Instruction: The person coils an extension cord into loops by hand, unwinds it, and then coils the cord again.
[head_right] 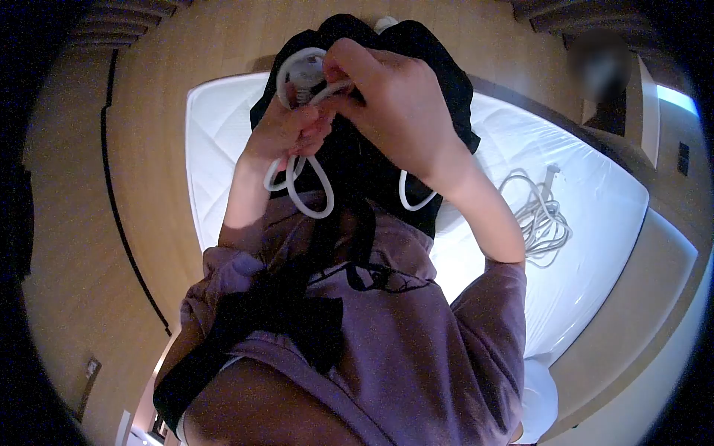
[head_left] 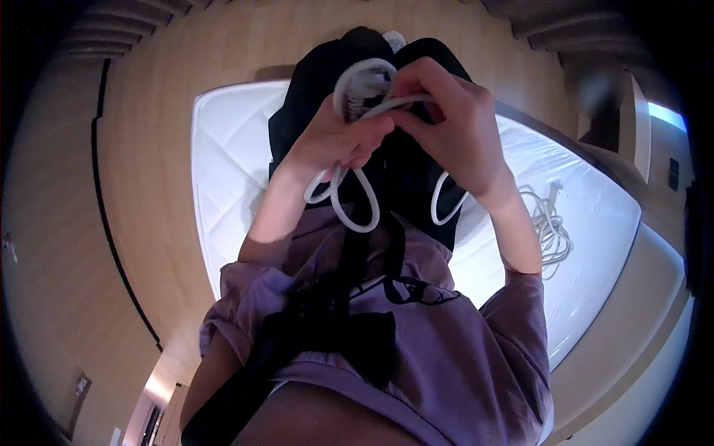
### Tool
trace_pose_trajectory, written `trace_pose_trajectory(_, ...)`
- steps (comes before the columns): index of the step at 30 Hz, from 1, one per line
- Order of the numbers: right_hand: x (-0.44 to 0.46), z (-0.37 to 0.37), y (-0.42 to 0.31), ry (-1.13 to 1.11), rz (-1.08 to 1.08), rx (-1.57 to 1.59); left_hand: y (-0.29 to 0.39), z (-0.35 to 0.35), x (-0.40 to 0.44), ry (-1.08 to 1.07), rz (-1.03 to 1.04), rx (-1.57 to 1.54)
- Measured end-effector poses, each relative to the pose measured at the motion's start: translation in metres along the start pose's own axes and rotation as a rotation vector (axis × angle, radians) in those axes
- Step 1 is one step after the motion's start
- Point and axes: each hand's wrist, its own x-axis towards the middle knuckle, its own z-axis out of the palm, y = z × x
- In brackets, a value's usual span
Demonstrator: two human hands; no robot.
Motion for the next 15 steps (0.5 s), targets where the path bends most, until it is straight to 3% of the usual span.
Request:
trace_pose_trajectory(1,0.000,-0.003,0.001,0.002,0.001,-0.005,0.001,-0.003,-0.001,0.037,-0.070,-0.110)
trace_pose_trajectory(2,-0.001,-0.007,0.004,0.011,0.114,0.183,0.002,-0.004,-0.002,0.076,-0.142,-0.222)
trace_pose_trajectory(3,-0.002,-0.011,0.006,0.020,0.225,0.372,0.013,0.003,-0.004,0.099,-0.154,-0.182)
trace_pose_trajectory(8,-0.004,-0.011,0.012,-0.028,0.257,0.432,0.007,0.013,-0.002,0.189,-0.212,-0.014)
trace_pose_trajectory(13,0.011,-0.011,0.006,0.051,-0.218,0.162,0.001,0.015,0.000,0.107,-0.294,-0.071)
trace_pose_trajectory(15,0.014,-0.011,0.005,0.047,-0.277,0.159,0.004,0.012,-0.002,0.084,-0.284,-0.096)
